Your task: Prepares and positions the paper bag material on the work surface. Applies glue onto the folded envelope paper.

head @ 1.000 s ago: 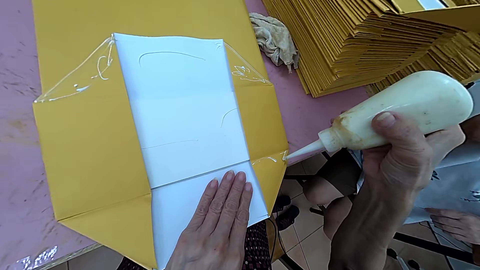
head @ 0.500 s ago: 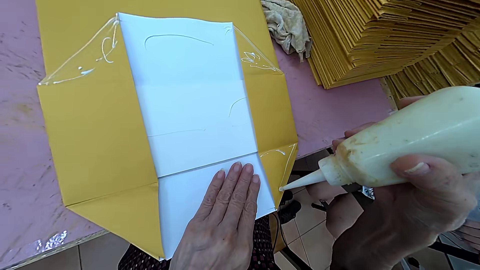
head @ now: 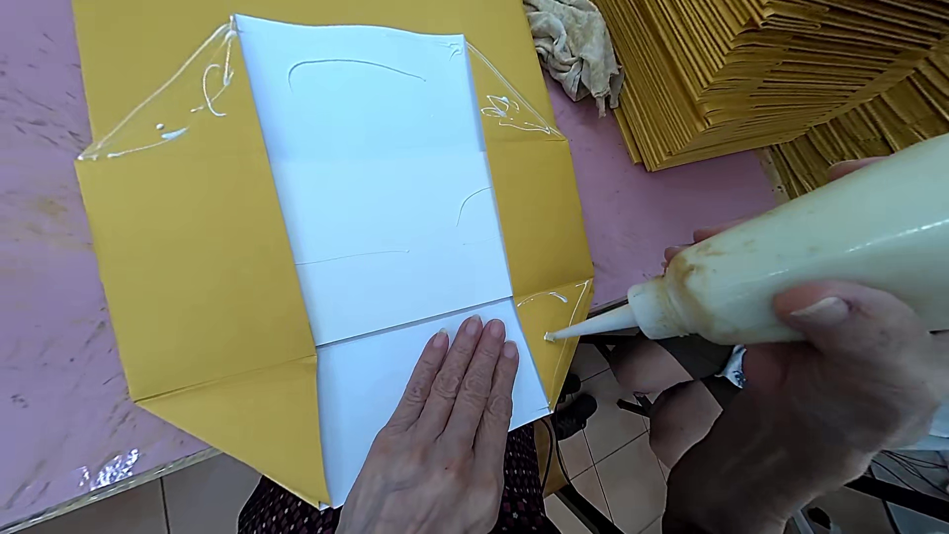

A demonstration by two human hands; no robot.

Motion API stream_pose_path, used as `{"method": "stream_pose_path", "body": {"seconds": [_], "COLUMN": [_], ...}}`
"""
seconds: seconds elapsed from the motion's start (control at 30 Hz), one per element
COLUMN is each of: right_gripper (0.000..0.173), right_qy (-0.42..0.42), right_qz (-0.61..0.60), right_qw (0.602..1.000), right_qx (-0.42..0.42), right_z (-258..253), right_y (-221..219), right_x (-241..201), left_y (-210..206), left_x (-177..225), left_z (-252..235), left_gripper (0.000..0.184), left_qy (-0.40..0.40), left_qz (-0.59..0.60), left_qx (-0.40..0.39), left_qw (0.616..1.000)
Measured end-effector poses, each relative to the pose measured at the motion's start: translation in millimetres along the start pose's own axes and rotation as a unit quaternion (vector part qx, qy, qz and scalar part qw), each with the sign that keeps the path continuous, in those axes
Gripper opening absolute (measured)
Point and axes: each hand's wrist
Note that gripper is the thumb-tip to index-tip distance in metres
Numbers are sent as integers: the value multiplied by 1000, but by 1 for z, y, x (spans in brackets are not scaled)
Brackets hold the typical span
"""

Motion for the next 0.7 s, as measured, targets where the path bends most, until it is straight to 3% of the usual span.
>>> {"method": "stream_pose_path", "body": {"seconds": [0.2,0.33,0.5,0.6,0.7], "right_gripper": [88,86,79,50,31], "right_qy": [12,-20,-92,-128,-163], "right_qz": [15,-44,-78,-61,-73], "right_qw": [999,998,989,980,974], "right_qx": [-42,-45,82,140,140], "right_z": [13,18,8,-1,-2], "right_y": [12,11,19,22,24], "right_x": [-7,-12,6,24,39], "left_y": [1,1,-1,-4,-5], "left_x": [0,0,-1,-1,-1], "left_z": [-1,0,2,4,4], "left_gripper": [39,39,39,40,40], "left_qy": [3,6,6,5,4], "left_qz": [9,14,11,8,0], "left_qx": [-5,-5,-1,2,1], "left_qw": [1000,1000,1000,1000,1000]}}
Point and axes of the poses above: each hand's wrist, its own z-axis away from the middle knuckle, its own y-axis out of the back of the hand, x = y × z, and after that the axes turned 7 degrees about y, right-handed
